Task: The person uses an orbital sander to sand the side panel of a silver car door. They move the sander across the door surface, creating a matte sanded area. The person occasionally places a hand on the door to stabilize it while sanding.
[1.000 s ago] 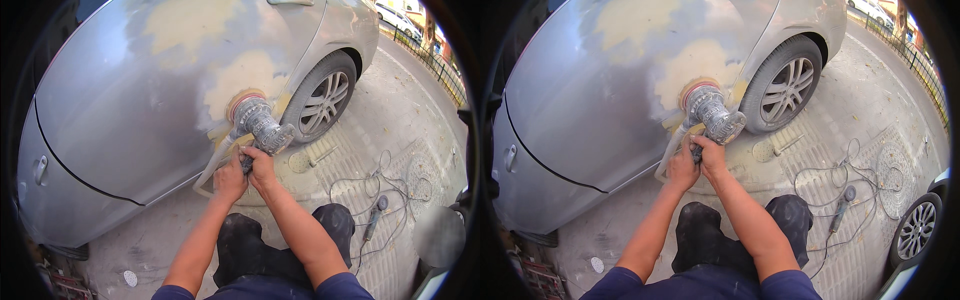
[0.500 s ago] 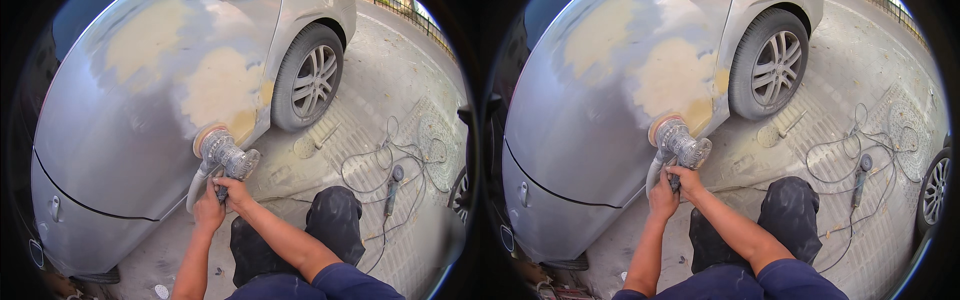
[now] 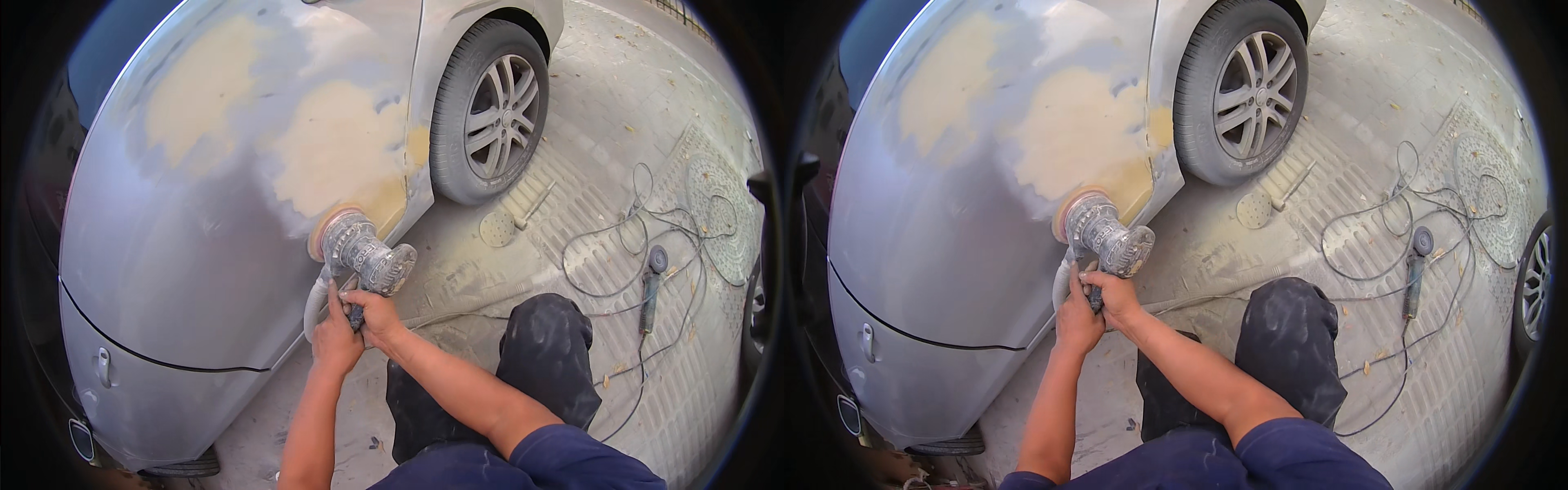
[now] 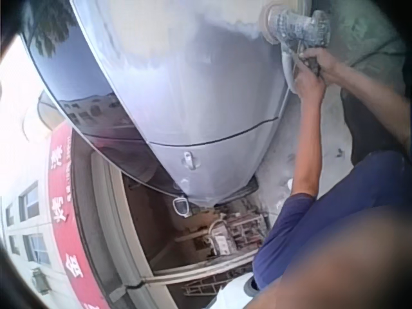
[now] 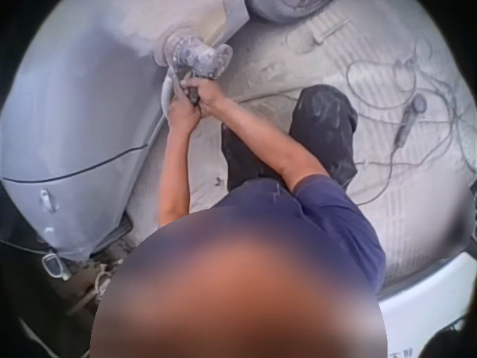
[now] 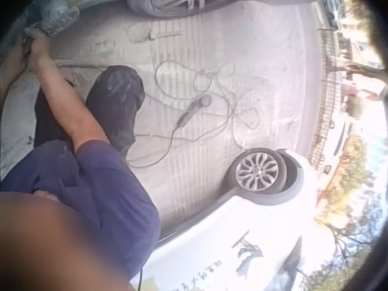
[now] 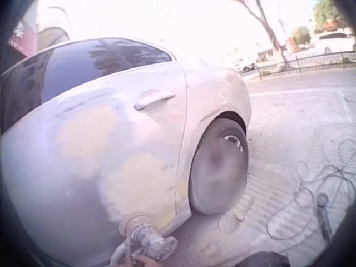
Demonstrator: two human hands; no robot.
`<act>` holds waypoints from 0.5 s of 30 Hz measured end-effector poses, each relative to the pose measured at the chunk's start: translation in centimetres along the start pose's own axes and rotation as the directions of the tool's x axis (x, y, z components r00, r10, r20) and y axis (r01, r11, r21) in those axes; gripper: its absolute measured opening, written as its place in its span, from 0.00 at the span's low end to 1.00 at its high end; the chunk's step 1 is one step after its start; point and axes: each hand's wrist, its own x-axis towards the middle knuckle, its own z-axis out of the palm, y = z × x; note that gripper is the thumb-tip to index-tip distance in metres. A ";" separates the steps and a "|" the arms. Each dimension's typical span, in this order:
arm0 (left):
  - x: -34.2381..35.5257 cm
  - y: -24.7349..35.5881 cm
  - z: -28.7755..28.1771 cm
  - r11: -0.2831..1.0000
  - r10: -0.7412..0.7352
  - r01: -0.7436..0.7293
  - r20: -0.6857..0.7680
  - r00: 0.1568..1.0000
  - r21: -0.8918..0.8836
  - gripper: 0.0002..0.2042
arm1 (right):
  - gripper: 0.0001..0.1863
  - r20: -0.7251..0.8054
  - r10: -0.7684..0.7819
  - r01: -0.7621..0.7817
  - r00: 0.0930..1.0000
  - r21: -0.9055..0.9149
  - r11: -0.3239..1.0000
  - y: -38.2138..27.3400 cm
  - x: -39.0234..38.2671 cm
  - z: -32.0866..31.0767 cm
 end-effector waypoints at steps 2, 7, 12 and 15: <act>-0.4 -0.5 0.2 1.000 -0.006 0.007 -0.041 0.999 0.011 0.53 | 0.04 0.026 0.014 -0.013 1.000 -0.030 0.999 0.3 -0.2 0.4; 2.6 1.4 1.7 0.982 0.169 -0.155 -0.135 0.976 0.107 0.51 | 0.05 -0.022 -0.065 0.064 0.998 -0.029 0.998 -3.8 1.4 0.1; 2.4 1.9 2.1 0.987 0.136 -0.123 -0.138 0.981 0.099 0.51 | 0.05 -0.033 -0.026 0.026 0.999 0.008 1.000 -4.2 1.5 -0.2; -0.2 0.2 1.8 0.997 0.072 -0.063 -0.185 0.980 0.054 0.51 | 0.05 -0.010 -0.007 0.007 1.000 -0.037 0.999 -1.3 0.0 0.3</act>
